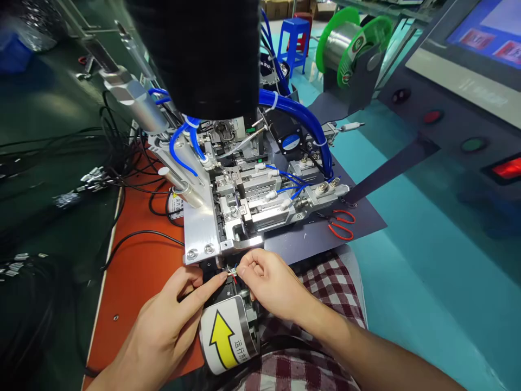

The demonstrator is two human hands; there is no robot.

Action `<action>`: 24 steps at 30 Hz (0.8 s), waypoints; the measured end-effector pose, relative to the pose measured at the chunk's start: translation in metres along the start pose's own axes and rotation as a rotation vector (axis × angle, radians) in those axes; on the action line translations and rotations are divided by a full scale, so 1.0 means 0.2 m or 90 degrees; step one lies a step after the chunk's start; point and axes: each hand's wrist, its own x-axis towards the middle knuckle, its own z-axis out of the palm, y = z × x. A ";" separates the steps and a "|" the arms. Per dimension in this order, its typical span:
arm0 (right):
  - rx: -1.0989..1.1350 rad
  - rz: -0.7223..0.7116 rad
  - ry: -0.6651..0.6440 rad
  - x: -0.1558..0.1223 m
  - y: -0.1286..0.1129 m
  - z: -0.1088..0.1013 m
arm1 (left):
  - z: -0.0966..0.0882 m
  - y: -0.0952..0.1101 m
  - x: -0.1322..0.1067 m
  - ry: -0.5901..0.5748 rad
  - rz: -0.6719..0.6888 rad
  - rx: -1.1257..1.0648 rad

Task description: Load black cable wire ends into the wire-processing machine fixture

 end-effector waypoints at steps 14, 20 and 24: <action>-0.020 0.011 0.019 -0.01 0.01 0.00 | -0.03 0.02 0.04 -0.002 0.011 0.045; 0.016 0.022 -0.005 0.00 0.00 -0.01 | -0.03 0.02 0.03 0.000 0.017 0.054; -0.023 0.024 0.004 0.00 0.00 -0.01 | -0.03 0.02 0.02 0.000 0.017 0.055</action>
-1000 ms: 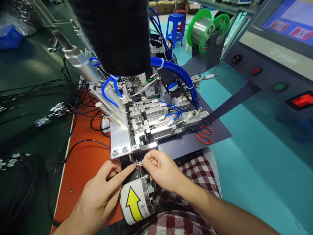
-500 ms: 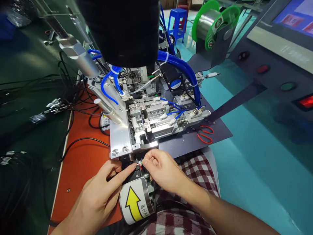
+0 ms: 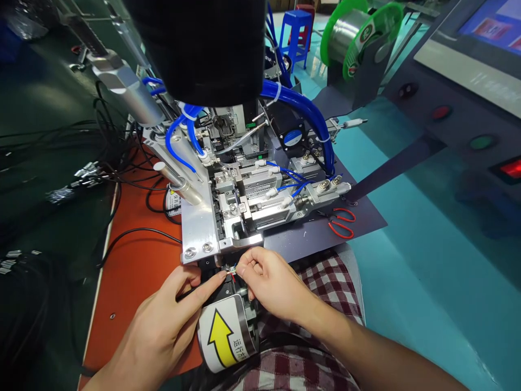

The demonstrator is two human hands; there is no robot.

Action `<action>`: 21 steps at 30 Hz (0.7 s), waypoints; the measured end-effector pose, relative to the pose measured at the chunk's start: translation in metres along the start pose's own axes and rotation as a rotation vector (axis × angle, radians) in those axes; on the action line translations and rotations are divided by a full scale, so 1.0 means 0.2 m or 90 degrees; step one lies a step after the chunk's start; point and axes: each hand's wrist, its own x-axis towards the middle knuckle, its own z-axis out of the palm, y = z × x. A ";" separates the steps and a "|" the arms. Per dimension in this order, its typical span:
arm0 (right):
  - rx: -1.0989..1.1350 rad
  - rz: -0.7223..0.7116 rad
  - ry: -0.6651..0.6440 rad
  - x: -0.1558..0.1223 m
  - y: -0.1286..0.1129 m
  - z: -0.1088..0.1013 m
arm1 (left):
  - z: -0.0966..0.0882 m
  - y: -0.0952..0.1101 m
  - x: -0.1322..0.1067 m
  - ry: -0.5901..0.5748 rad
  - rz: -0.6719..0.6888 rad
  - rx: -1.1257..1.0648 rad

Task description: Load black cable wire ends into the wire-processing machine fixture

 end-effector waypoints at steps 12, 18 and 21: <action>-0.060 0.014 0.028 0.00 0.00 0.01 | -0.01 0.00 0.01 -0.016 0.000 0.002; -0.063 -0.004 0.033 0.00 0.03 0.00 | -0.01 0.01 0.02 -0.010 -0.005 -0.008; -0.082 -0.029 0.064 -0.01 0.03 0.00 | -0.01 0.01 0.02 -0.010 -0.003 -0.018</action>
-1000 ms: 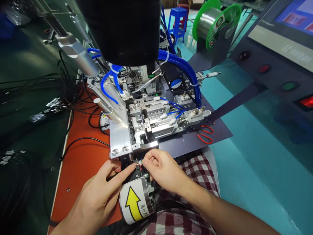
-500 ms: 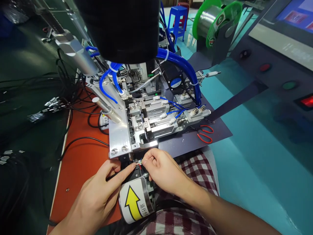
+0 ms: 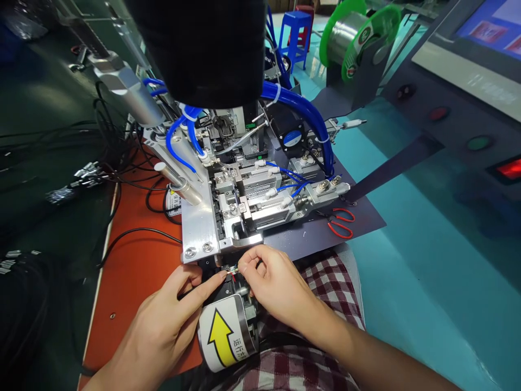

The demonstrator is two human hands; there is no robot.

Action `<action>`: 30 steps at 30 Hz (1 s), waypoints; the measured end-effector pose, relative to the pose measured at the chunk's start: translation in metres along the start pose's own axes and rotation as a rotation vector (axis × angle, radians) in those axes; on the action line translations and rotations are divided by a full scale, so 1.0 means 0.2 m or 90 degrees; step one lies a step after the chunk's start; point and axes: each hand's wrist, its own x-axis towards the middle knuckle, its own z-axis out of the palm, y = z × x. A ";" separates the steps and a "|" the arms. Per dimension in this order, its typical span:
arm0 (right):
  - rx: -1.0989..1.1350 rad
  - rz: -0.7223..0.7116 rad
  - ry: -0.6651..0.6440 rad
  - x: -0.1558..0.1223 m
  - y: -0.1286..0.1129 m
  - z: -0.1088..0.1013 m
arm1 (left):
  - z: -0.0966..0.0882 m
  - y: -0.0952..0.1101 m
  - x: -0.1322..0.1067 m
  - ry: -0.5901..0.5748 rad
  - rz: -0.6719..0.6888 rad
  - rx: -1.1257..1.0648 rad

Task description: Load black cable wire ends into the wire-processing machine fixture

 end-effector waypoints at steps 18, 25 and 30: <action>-0.099 -0.238 0.143 -0.03 0.02 0.07 | 0.00 0.00 -0.01 -0.006 -0.016 -0.002; -0.095 -0.242 0.134 -0.04 0.01 0.07 | 0.00 0.00 0.00 -0.005 -0.007 0.015; -0.004 -0.125 0.111 -0.04 0.02 0.08 | 0.01 -0.01 -0.01 -0.008 -0.008 0.008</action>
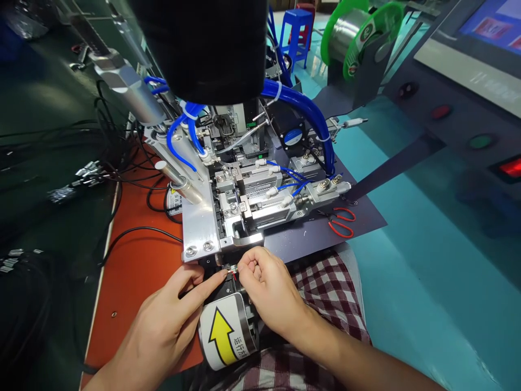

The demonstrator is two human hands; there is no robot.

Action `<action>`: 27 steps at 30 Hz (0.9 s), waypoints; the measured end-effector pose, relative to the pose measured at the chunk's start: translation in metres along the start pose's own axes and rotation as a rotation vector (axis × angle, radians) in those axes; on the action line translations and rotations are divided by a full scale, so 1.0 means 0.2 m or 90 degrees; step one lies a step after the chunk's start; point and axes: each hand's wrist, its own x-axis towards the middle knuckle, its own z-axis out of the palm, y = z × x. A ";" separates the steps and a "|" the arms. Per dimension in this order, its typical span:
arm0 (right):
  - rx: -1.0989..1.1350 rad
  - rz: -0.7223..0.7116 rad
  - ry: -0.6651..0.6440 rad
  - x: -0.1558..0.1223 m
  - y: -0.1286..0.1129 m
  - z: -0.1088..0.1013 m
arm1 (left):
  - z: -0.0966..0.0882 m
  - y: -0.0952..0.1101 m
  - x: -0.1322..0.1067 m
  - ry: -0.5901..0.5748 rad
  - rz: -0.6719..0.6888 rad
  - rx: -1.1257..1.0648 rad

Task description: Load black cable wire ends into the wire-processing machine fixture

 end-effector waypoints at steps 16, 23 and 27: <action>-0.248 -0.176 0.047 0.00 -0.08 0.00 | 0.01 0.00 0.01 0.025 0.001 -0.057; -0.255 -0.180 0.050 0.01 -0.07 -0.01 | 0.01 -0.01 0.00 0.031 0.008 -0.060; -0.346 -0.217 0.071 0.00 -0.10 0.00 | 0.01 -0.01 0.00 0.035 0.009 -0.052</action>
